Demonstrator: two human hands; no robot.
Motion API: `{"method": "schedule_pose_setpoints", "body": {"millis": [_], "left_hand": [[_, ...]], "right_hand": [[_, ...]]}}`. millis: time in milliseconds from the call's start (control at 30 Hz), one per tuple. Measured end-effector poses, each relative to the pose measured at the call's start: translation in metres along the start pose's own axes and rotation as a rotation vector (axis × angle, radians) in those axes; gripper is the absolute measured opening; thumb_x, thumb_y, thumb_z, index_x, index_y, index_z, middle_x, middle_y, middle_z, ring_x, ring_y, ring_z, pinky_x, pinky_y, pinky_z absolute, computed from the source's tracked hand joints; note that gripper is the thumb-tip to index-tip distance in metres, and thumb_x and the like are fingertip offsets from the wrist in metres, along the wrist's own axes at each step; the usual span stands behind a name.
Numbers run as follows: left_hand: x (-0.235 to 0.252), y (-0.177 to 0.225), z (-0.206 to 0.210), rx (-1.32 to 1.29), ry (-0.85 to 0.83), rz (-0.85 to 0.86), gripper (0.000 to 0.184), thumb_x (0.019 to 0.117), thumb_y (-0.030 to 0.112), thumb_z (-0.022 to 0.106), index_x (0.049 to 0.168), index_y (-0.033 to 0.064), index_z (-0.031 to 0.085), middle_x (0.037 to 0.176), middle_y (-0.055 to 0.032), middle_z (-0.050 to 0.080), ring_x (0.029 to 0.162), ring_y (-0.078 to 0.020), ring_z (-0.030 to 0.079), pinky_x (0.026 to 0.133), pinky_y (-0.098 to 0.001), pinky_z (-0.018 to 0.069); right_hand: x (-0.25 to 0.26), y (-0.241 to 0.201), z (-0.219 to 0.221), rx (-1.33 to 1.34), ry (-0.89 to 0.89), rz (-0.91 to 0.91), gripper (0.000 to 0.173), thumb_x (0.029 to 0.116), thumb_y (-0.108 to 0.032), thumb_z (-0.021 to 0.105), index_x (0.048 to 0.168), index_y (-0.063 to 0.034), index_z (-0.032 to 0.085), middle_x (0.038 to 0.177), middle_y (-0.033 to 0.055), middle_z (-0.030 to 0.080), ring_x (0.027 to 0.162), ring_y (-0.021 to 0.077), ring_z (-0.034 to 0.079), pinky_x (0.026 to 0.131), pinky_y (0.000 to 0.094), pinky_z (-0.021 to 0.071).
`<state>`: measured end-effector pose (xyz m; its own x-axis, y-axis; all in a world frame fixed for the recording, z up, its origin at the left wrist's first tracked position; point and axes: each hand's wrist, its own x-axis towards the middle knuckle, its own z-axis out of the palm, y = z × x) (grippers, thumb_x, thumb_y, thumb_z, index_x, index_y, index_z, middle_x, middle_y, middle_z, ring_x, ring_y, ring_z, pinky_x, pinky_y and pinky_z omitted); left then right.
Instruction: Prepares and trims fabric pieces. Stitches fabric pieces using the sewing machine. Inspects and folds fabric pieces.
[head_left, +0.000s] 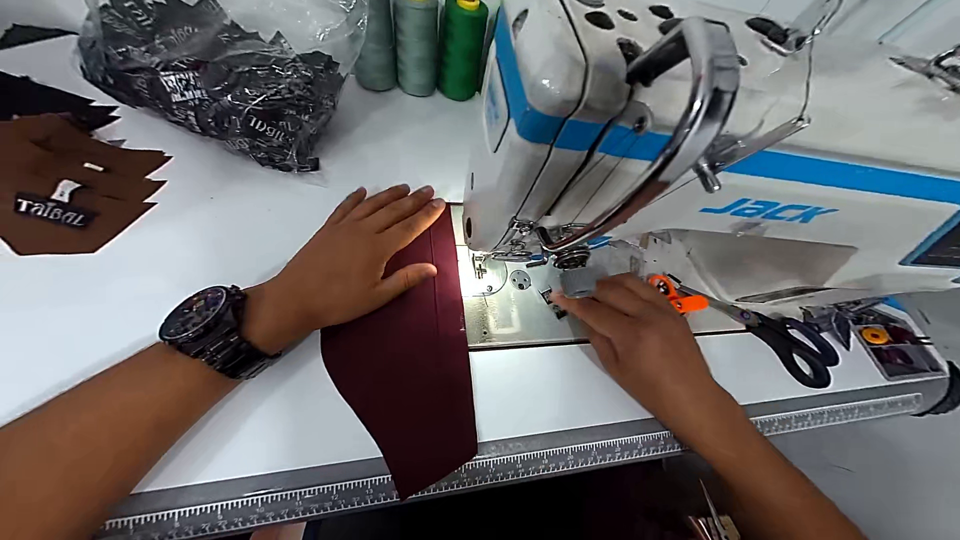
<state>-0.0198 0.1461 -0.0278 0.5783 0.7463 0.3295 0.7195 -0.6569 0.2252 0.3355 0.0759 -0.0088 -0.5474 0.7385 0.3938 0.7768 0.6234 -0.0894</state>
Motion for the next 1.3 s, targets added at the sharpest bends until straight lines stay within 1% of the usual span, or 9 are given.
{"method": "schedule_pose_setpoints", "body": {"millis": [100, 167, 267, 400, 633, 833, 1000, 1167, 1300], "left_hand": [[-0.002, 0.013, -0.017, 0.014, 0.165, 0.046, 0.054, 0.1055, 0.043, 0.044, 0.147, 0.0104, 0.056, 0.153, -0.0127, 0.052, 0.146, -0.0335, 0.043, 0.120, -0.0594, 0.0292], [-0.007, 0.028, -0.022, 0.021, 0.182, 0.052, 0.047, 0.1043, 0.035, 0.048, 0.138, 0.0060, 0.063, 0.145, -0.0145, 0.058, 0.142, -0.0345, 0.047, 0.119, -0.0554, 0.0332], [-0.013, 0.042, -0.007, 0.019, 0.112, 0.047, 0.051, 0.1042, 0.045, 0.048, 0.134, 0.0073, 0.066, 0.143, -0.0122, 0.061, 0.140, -0.0328, 0.050, 0.117, -0.0551, 0.0364], [-0.018, 0.041, 0.005, 0.026, 0.012, 0.027, 0.060, 0.1014, 0.058, 0.045, 0.135, 0.0125, 0.066, 0.145, -0.0072, 0.060, 0.139, -0.0264, 0.051, 0.117, -0.0502, 0.0377], [-0.022, 0.045, -0.009, 0.061, 0.116, 0.052, 0.045, 0.1011, 0.043, 0.051, 0.127, 0.0121, 0.070, 0.137, -0.0073, 0.064, 0.135, -0.0251, 0.054, 0.115, -0.0475, 0.0391], [-0.024, 0.050, -0.003, 0.042, 0.059, 0.033, 0.053, 0.1003, 0.051, 0.050, 0.130, 0.0121, 0.070, 0.137, -0.0062, 0.065, 0.133, -0.0226, 0.057, 0.113, -0.0460, 0.0417], [-0.026, 0.047, 0.003, 0.076, 0.008, 0.036, 0.057, 0.0989, 0.057, 0.048, 0.130, 0.0146, 0.070, 0.138, -0.0045, 0.065, 0.135, -0.0232, 0.055, 0.113, -0.0481, 0.0424], [-0.025, 0.047, 0.005, 0.080, 0.012, 0.046, 0.056, 0.0987, 0.057, 0.049, 0.126, 0.0139, 0.072, 0.138, -0.0045, 0.065, 0.135, -0.0230, 0.055, 0.114, -0.0469, 0.0418], [-0.026, 0.047, 0.005, 0.073, 0.013, 0.045, 0.057, 0.0988, 0.057, 0.049, 0.128, 0.0129, 0.071, 0.138, -0.0051, 0.065, 0.135, -0.0230, 0.055, 0.115, -0.0462, 0.0410]], "right_hand": [[0.006, 0.021, -0.013, 0.046, -0.002, -0.014, 0.026, 0.0943, -0.008, 0.054, 0.106, -0.0100, 0.078, 0.111, 0.0069, 0.073, 0.104, 0.0257, 0.068, 0.085, 0.0425, 0.0564], [0.018, 0.037, -0.012, 0.108, -0.077, -0.168, 0.021, 0.0960, -0.014, 0.058, 0.105, -0.0115, 0.077, 0.113, 0.0036, 0.072, 0.107, 0.0228, 0.066, 0.089, 0.0395, 0.0549], [0.044, 0.046, 0.004, 0.266, -0.194, -0.386, 0.020, 0.0997, -0.028, 0.061, 0.098, -0.0175, 0.078, 0.112, -0.0027, 0.073, 0.109, 0.0142, 0.065, 0.097, 0.0333, 0.0527], [0.055, 0.014, 0.028, 0.268, -0.175, -0.425, 0.030, 0.1023, -0.041, 0.056, 0.105, -0.0198, 0.077, 0.100, -0.0005, 0.071, 0.094, 0.0140, 0.068, 0.081, 0.0348, 0.0569], [0.036, 0.026, 0.045, 0.243, -0.032, -0.308, 0.026, 0.1006, -0.029, 0.055, 0.106, -0.0182, 0.078, 0.099, 0.0010, 0.074, 0.090, 0.0156, 0.070, 0.078, 0.0353, 0.0576], [0.042, -0.019, 0.050, 0.231, -0.071, -0.346, 0.036, 0.1062, -0.040, 0.048, 0.124, -0.0195, 0.072, 0.124, 0.0020, 0.068, 0.117, 0.0193, 0.062, 0.093, 0.0384, 0.0514], [0.041, -0.001, 0.052, 0.308, -0.061, -0.418, 0.029, 0.1068, -0.031, 0.049, 0.114, -0.0178, 0.074, 0.123, -0.0014, 0.071, 0.116, 0.0153, 0.064, 0.096, 0.0355, 0.0509], [0.040, 0.011, 0.039, 0.287, -0.012, -0.327, 0.028, 0.1043, -0.029, 0.051, 0.117, -0.0200, 0.074, 0.118, 0.0018, 0.073, 0.108, 0.0158, 0.069, 0.088, 0.0381, 0.0566], [0.042, -0.002, 0.039, 0.284, -0.020, -0.362, 0.026, 0.1043, -0.030, 0.054, 0.117, -0.0201, 0.074, 0.114, 0.0016, 0.071, 0.109, 0.0173, 0.065, 0.092, 0.0375, 0.0537]]}}
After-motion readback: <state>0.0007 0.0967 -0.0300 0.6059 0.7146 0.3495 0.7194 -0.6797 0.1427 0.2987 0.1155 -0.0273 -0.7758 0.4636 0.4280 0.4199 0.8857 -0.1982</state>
